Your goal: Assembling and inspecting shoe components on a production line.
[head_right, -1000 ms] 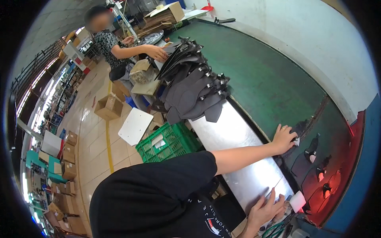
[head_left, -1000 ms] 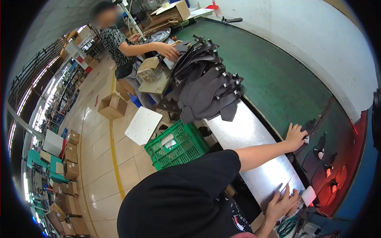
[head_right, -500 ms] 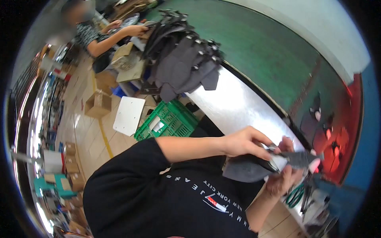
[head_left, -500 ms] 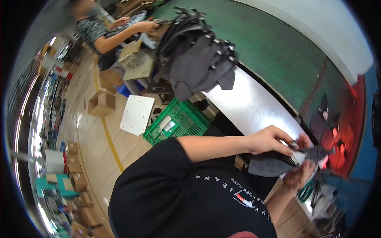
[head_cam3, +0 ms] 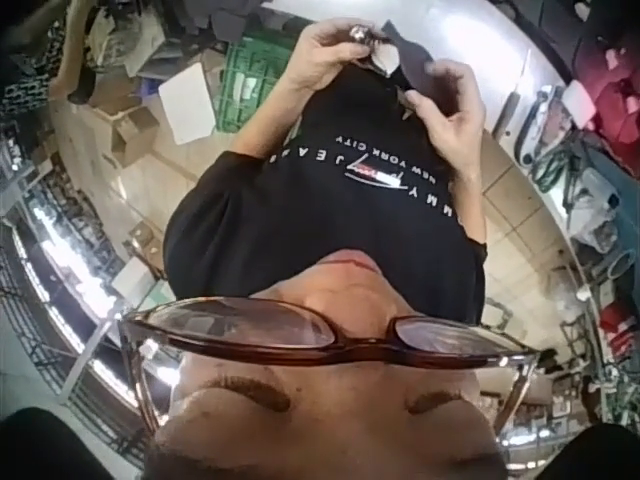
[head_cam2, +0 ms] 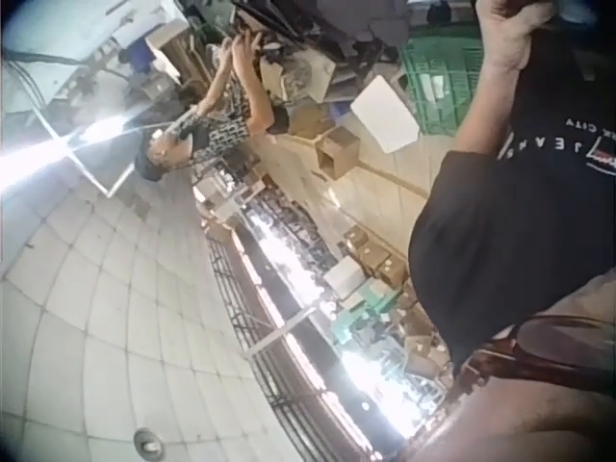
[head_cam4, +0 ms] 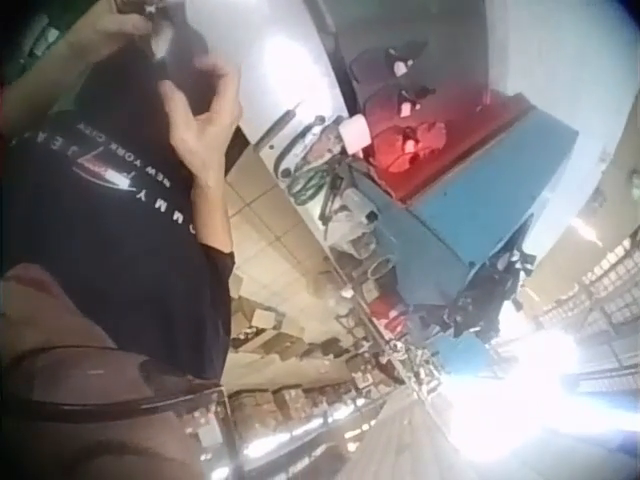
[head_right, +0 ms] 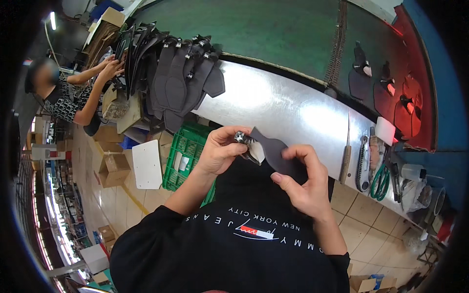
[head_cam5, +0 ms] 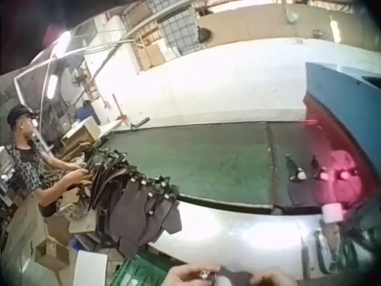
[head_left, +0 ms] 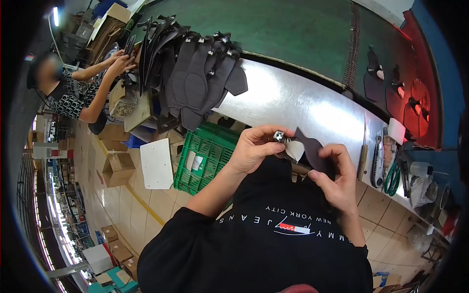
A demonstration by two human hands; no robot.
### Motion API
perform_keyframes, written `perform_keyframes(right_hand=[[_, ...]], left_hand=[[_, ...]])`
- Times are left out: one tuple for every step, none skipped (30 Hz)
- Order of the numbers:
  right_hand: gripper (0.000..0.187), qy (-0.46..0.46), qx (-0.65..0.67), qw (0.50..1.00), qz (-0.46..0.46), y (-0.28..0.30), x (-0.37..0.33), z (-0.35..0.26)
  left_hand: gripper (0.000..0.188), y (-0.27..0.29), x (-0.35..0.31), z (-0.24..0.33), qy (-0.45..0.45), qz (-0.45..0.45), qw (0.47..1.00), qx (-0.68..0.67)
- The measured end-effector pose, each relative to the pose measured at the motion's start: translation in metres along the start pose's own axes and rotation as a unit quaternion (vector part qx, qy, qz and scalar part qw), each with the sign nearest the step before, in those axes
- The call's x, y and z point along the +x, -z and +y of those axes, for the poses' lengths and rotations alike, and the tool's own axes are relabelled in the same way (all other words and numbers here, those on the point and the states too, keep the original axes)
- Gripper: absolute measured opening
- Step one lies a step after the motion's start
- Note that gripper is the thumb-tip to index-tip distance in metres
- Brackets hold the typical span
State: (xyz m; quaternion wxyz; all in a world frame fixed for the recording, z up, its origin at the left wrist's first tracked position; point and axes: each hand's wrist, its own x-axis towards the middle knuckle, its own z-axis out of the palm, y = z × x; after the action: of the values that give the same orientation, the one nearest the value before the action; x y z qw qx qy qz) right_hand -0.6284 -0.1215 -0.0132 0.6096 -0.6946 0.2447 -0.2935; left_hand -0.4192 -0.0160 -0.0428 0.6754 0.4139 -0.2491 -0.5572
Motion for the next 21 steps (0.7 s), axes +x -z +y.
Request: perform_keyframes(right_hand=[[0.035, -0.003, 0.002, 1.000, 0.001, -0.001, -0.001, -0.001], [0.041, 0.023, -0.034, 0.999, 0.007, -0.002, -0.002, -0.004], [0.047, 0.050, -0.070, 0.996, 0.012, -0.003, -0.003, -0.005], [0.047, 0.048, -0.069, 0.996, 0.014, -0.002, -0.004, -0.003], [0.049, 0.060, -0.069, 0.996, 0.007, -0.001, -0.005, -0.001], [0.050, 0.072, -0.070, 0.995, 0.000, 0.000, -0.006, 0.000], [0.050, 0.071, -0.069, 0.995, 0.002, 0.001, -0.007, -0.001], [0.048, 0.066, -0.069, 0.995, -0.001, 0.001, -0.008, -0.003], [0.045, 0.062, -0.068, 0.996, -0.003, 0.002, -0.008, -0.004], [0.045, 0.062, -0.067, 0.996, -0.002, 0.002, -0.009, -0.003], [0.044, 0.065, -0.066, 0.996, 0.004, 0.002, -0.009, -0.002], [0.044, 0.069, -0.064, 0.996, 0.010, 0.002, -0.009, -0.001], [0.044, 0.068, -0.063, 0.996, 0.010, 0.002, -0.009, -0.001], [0.044, 0.070, -0.062, 0.996, 0.010, 0.003, -0.009, -0.001], [0.044, 0.072, -0.061, 0.995, 0.010, 0.003, -0.009, -0.001], [0.044, 0.072, -0.061, 0.996, 0.010, 0.003, -0.009, 0.000], [0.044, 0.071, -0.061, 0.996, 0.007, 0.004, -0.010, 0.001], [0.044, 0.070, -0.061, 0.996, 0.004, 0.004, -0.010, 0.002], [0.044, 0.069, -0.060, 0.996, 0.005, 0.004, -0.010, 0.002], [0.044, 0.070, -0.062, 0.996, 0.004, 0.004, -0.010, 0.001], [0.044, 0.071, -0.063, 0.995, 0.002, 0.004, -0.010, 0.001]], left_hand=[[0.036, 0.002, 0.000, -0.003, -0.001, 0.015, 1.000, 0.002], [0.036, 0.002, 0.000, -0.004, 0.002, 0.016, 1.000, 0.002], [0.035, 0.001, -0.001, -0.005, -0.003, 0.008, 1.000, 0.001], [0.035, 0.000, 0.000, -0.005, -0.009, 0.000, 1.000, -0.001], [0.035, -0.001, 0.000, -0.005, -0.007, 0.000, 1.000, 0.000], [0.035, -0.003, 0.001, -0.004, -0.009, -0.009, 1.000, -0.005], [0.035, -0.005, 0.001, -0.004, -0.011, -0.019, 1.000, -0.009], [0.035, -0.006, 0.002, -0.005, -0.009, -0.019, 1.000, -0.009], [0.034, -0.007, 0.003, -0.006, -0.018, -0.022, 1.000, -0.001], [0.033, -0.007, 0.003, -0.007, -0.028, -0.025, 0.999, 0.007], [0.033, -0.007, 0.003, -0.008, -0.026, -0.025, 0.999, 0.008], [0.034, -0.006, 0.003, -0.008, -0.015, -0.020, 1.000, 0.018], [0.035, -0.006, 0.002, -0.008, -0.004, -0.016, 0.999, 0.028], [0.035, -0.006, 0.002, -0.009, -0.004, -0.015, 0.999, 0.028], [0.036, -0.006, 0.003, -0.009, -0.003, -0.017, 1.000, 0.026], [0.036, -0.006, 0.003, -0.009, -0.003, -0.019, 1.000, 0.024], [0.036, -0.007, 0.004, -0.010, -0.002, -0.020, 1.000, 0.024], [0.035, -0.008, 0.004, -0.011, -0.016, -0.025, 0.999, 0.022], [0.033, -0.009, 0.005, -0.011, -0.030, -0.030, 0.999, 0.020], [0.033, -0.008, 0.005, -0.010, -0.028, -0.031, 0.999, 0.021], [0.033, -0.007, 0.004, -0.010, -0.025, -0.030, 0.999, 0.022]])
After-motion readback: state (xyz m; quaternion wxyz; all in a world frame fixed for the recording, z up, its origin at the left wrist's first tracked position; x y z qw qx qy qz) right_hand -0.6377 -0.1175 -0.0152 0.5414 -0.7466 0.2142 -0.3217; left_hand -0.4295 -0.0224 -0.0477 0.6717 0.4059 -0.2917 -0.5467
